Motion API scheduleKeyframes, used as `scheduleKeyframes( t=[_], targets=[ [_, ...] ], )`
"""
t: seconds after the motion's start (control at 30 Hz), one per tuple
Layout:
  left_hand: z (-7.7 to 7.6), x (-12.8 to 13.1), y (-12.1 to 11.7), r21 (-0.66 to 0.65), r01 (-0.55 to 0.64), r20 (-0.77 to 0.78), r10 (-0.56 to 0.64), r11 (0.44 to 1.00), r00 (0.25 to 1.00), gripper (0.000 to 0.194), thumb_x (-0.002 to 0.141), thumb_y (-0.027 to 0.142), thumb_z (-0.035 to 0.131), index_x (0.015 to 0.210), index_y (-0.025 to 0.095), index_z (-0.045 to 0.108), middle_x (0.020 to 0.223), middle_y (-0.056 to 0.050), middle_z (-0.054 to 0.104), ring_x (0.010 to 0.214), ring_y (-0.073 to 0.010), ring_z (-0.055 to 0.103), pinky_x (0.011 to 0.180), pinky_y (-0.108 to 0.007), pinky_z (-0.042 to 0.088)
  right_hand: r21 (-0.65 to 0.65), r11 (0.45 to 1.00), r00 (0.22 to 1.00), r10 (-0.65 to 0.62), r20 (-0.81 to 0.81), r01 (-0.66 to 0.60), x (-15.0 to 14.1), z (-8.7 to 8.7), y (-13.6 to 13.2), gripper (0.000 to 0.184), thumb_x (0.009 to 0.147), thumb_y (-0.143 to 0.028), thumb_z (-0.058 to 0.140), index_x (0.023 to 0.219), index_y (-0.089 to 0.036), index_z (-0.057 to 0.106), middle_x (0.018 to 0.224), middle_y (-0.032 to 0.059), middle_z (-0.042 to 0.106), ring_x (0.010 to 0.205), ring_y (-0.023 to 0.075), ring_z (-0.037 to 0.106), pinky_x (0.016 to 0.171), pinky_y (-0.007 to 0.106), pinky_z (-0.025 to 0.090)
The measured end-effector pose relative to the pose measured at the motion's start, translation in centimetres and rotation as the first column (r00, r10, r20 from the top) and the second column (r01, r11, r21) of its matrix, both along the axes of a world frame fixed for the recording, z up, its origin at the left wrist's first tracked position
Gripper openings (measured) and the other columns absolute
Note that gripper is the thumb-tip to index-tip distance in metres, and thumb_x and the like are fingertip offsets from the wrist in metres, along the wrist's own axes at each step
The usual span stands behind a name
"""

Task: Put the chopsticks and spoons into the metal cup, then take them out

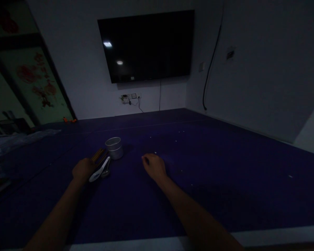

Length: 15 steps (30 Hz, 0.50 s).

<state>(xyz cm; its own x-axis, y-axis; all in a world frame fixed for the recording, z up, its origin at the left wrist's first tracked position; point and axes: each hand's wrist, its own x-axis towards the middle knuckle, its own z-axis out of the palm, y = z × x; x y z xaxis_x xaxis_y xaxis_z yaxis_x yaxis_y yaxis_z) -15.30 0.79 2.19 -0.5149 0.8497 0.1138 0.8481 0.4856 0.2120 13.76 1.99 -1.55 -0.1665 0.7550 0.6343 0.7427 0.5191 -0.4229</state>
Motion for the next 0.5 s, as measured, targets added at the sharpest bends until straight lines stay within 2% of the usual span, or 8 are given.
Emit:
scheduleKeyframes(
  t=[0.13, 0.33, 0.5],
  targets=[
    [-0.12, -0.10, 0.07, -0.010, -0.001, -0.006, 0.001, 1.000, 1.000, 0.049, 0.076, 0.049, 0.045, 0.099, 0.010, 0.065, 0.093, -0.020, 0.068, 0.086, -0.0292, 0.065, 0.063, -0.030, 0.047, -0.002, 1.000, 1.000, 0.002, -0.003, -0.002, -0.02, 0.02, -0.01, 0.024, 0.086, -0.027, 0.046, 0.083, -0.021, 0.068, 0.080, 0.0040, 0.070, 0.072, 0.0156, 0.063, 0.064, 0.024, 0.043],
    [-0.71, -0.72, 0.51, 0.015, -0.012, -0.017, 0.012, 1.000, 1.000, 0.042, 0.074, 0.044, 0.049, 0.096, 0.013, 0.067, 0.090, -0.019, 0.068, 0.086, -0.0290, 0.065, 0.065, -0.031, 0.047, -0.017, 1.000, 1.000, 0.006, -0.001, -0.006, 0.00, 0.05, -0.06, 0.024, 0.086, -0.027, 0.046, 0.084, -0.020, 0.069, 0.082, 0.0042, 0.070, 0.073, 0.0159, 0.064, 0.064, 0.024, 0.043],
    [-0.52, -0.84, 0.17, 0.011, -0.054, -0.039, 0.054, 0.998, 0.998, 0.040, 0.075, 0.039, 0.047, 0.097, 0.012, 0.066, 0.091, -0.020, 0.067, 0.087, -0.0305, 0.064, 0.065, -0.034, 0.048, -0.013, 1.000, 1.000, 0.005, -0.011, -0.005, 0.00, 0.02, -0.07, 0.023, 0.085, -0.027, 0.047, 0.084, -0.020, 0.069, 0.083, 0.0045, 0.070, 0.074, 0.0161, 0.064, 0.065, 0.025, 0.044]
  ],
)
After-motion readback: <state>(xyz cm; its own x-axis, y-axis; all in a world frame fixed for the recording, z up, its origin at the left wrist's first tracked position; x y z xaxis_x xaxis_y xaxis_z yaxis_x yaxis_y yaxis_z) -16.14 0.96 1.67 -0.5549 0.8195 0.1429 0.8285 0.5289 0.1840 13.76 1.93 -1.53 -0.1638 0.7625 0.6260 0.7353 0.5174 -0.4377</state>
